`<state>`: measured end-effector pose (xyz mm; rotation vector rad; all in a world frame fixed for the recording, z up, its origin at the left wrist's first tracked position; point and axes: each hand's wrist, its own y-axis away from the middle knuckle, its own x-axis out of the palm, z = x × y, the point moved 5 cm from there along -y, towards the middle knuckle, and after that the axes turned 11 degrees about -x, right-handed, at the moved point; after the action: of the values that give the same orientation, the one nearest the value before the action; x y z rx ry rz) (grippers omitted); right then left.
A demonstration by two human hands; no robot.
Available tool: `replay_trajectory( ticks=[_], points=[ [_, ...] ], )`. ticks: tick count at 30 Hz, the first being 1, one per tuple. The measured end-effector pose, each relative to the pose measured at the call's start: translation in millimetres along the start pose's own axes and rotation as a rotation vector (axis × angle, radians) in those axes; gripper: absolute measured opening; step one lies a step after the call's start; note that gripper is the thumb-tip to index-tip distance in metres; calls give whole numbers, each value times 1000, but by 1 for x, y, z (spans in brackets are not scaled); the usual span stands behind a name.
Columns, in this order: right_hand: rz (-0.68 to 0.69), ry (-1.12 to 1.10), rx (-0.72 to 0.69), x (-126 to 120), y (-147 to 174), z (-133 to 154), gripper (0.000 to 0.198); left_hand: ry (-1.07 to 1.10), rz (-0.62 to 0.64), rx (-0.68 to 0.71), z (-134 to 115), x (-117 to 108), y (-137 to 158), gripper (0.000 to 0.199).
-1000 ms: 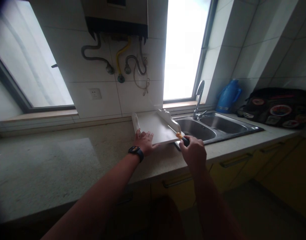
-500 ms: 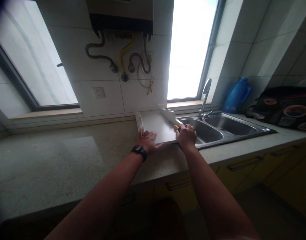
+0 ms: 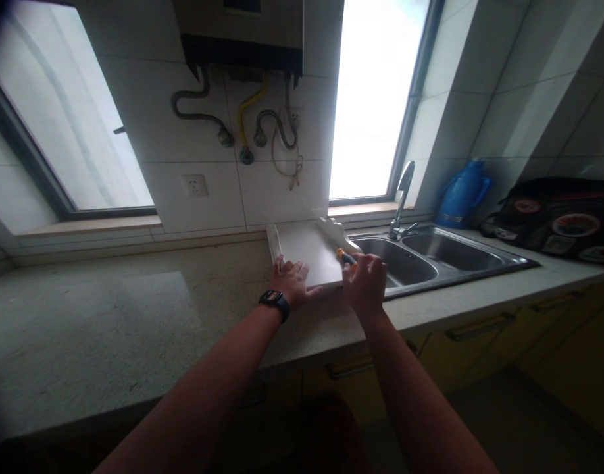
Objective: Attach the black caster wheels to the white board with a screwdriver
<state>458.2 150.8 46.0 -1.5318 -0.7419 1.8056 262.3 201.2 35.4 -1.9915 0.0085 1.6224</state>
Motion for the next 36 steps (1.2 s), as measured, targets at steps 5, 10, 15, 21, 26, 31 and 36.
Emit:
replay_trajectory(
  ticks=[5, 10, 15, 21, 26, 31, 36],
  points=[
    [114, -119, -125, 1, 55, 30, 20, 0, 0, -5, 0, 0, 0, 81],
    [425, -169, -255, 18, 70, 52, 20, 0, -4, -4, 1, 0, 0, 79],
    [673, -136, -294, 32, 70, 61, 32, 14, -6, 22, 1, -2, 1, 71],
    [771, -87, -288, 30, 68, 64, 31, 79, -60, 78, -1, -19, 16, 59],
    [797, -71, -285, 25, 68, 68, 32, 147, -130, 25, 2, -33, 51, 59],
    [812, -76, -263, 22, 67, 70, 33, 328, -150, -72, -1, -44, 132, 66],
    [824, -77, -239, 23, 68, 68, 31, 359, 113, 45, 27, -64, 243, 65]
  ],
)
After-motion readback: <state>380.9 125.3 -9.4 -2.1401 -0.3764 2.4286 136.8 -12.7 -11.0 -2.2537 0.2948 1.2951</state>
